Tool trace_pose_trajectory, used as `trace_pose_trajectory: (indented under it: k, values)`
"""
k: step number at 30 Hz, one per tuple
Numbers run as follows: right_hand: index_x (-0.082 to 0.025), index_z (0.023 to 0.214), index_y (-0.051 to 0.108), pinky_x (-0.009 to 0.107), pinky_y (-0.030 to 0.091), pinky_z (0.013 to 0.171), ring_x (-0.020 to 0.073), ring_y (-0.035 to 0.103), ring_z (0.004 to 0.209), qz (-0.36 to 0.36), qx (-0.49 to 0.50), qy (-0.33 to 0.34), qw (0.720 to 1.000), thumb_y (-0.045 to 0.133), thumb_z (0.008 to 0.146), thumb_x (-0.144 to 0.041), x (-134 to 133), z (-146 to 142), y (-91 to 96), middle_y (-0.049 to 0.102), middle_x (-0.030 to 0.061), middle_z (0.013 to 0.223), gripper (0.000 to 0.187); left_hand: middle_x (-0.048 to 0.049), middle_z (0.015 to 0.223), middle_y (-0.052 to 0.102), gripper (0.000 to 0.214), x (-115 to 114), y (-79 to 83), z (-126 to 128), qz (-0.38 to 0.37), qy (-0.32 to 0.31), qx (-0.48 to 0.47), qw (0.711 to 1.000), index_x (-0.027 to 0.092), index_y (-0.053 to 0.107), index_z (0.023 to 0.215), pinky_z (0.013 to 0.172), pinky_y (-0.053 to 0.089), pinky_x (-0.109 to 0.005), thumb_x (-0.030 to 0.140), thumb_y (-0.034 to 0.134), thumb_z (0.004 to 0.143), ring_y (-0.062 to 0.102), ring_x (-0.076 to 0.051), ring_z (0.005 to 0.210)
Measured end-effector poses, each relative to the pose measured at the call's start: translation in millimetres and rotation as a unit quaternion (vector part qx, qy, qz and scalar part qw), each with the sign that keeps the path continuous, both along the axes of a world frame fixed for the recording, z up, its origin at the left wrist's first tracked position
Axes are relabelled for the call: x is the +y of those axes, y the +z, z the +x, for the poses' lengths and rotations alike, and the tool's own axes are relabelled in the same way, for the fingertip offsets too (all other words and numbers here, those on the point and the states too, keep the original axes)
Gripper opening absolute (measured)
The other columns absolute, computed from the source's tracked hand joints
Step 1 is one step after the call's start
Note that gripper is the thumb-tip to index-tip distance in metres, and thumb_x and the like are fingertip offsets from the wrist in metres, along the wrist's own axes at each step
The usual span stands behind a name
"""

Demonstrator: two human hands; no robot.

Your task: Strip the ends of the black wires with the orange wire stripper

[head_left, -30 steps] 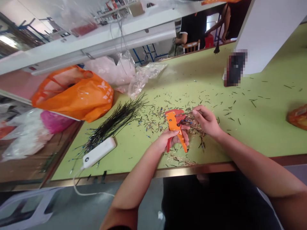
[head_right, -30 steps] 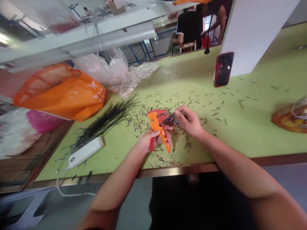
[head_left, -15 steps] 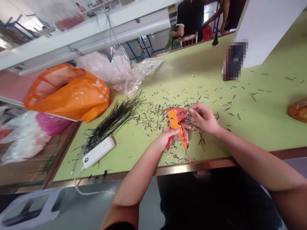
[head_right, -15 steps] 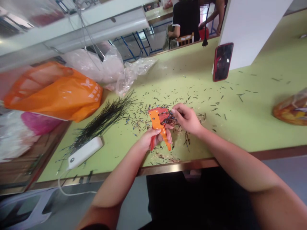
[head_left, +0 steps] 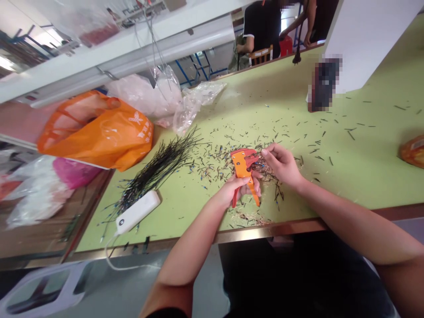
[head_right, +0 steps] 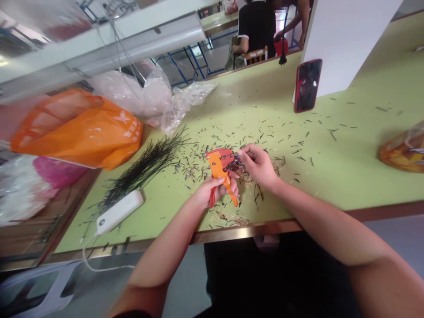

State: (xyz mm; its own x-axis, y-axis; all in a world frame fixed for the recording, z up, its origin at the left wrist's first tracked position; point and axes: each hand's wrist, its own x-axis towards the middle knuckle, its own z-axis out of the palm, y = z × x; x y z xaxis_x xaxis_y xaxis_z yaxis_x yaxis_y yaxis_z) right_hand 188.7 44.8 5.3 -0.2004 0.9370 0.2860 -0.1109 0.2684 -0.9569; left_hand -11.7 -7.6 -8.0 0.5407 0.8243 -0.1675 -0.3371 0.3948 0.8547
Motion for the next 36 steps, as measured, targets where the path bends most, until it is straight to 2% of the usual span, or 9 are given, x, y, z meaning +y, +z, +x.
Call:
trace_pose_trajectory:
  k: [5,10,14,19,24,29,36]
  values:
    - [-0.022,0.083,0.057,0.027,0.027,0.048,0.0090,0.034,0.052,-0.008,-0.024,-0.004,1.000,0.067,0.095,-0.070,-3,-2,-0.4,0.042,-0.0075,0.060,0.050,-0.0041,0.080,0.070,0.045,1,-2.0,1,-0.004,0.003,0.005,1.000,0.014,0.071,0.105,0.079,0.062,-0.039,0.052,0.081,0.082,0.074,-0.022,0.076]
    - [-0.023,0.083,0.056,0.028,0.025,0.049,0.0095,0.033,0.053,0.025,-0.047,0.007,0.999,0.065,0.098,-0.069,-5,-1,3.3,0.042,-0.0071,0.061,0.049,-0.0021,0.075,0.067,0.041,1,-2.7,0,0.004,0.013,0.021,1.000,0.014,0.071,0.103,0.076,0.062,-0.037,0.049,0.080,0.084,0.072,-0.020,0.074]
    - [-0.023,0.083,0.058,0.029,0.026,0.051,0.0102,0.034,0.054,0.044,-0.073,0.011,0.996,0.062,0.100,-0.068,-4,1,4.1,0.043,-0.0060,0.062,0.048,-0.0014,0.072,0.065,0.038,1,-1.1,1,0.011,0.022,0.038,0.999,0.014,0.068,0.093,0.073,0.060,-0.035,0.049,0.080,0.086,0.070,-0.018,0.070]
    - [-0.024,0.084,0.059,0.031,0.029,0.052,0.0112,0.034,0.055,0.041,-0.079,0.018,0.996,0.061,0.101,-0.068,-3,2,1.5,0.044,-0.0049,0.063,0.047,0.0014,0.062,0.060,0.042,2,0.7,4,0.015,0.021,0.052,0.998,0.015,0.064,0.079,0.066,0.057,-0.033,0.054,0.080,0.086,0.065,-0.016,0.059]
    - [-0.023,0.084,0.060,0.031,0.031,0.055,0.0116,0.036,0.057,0.048,-0.082,0.016,0.995,0.062,0.101,-0.065,-1,2,-0.4,0.045,-0.0043,0.065,0.046,0.0039,0.056,0.056,0.045,2,-1.7,8,0.017,0.041,0.066,0.997,0.017,0.062,0.074,0.061,0.056,-0.033,0.055,0.081,0.085,0.060,-0.014,0.052]
    - [-0.022,0.083,0.058,0.031,0.034,0.058,0.0128,0.040,0.060,0.067,-0.131,-0.002,0.989,0.058,0.102,-0.066,5,3,-4.5,0.048,-0.0032,0.066,0.047,0.0043,0.053,0.054,0.050,1,-4.1,14,0.006,0.068,0.067,0.995,0.019,0.056,0.067,0.056,0.052,-0.031,0.058,0.083,0.083,0.056,-0.013,0.048]
    - [-0.023,0.083,0.055,0.030,0.037,0.062,0.0144,0.043,0.063,0.072,-0.157,-0.018,0.985,0.057,0.104,-0.059,9,4,-7.9,0.048,-0.0026,0.066,0.042,0.0076,0.048,0.047,0.055,0,-4.4,21,-0.018,0.072,0.060,0.995,0.021,0.050,0.065,0.051,0.049,-0.027,0.061,0.083,0.082,0.049,-0.010,0.042]
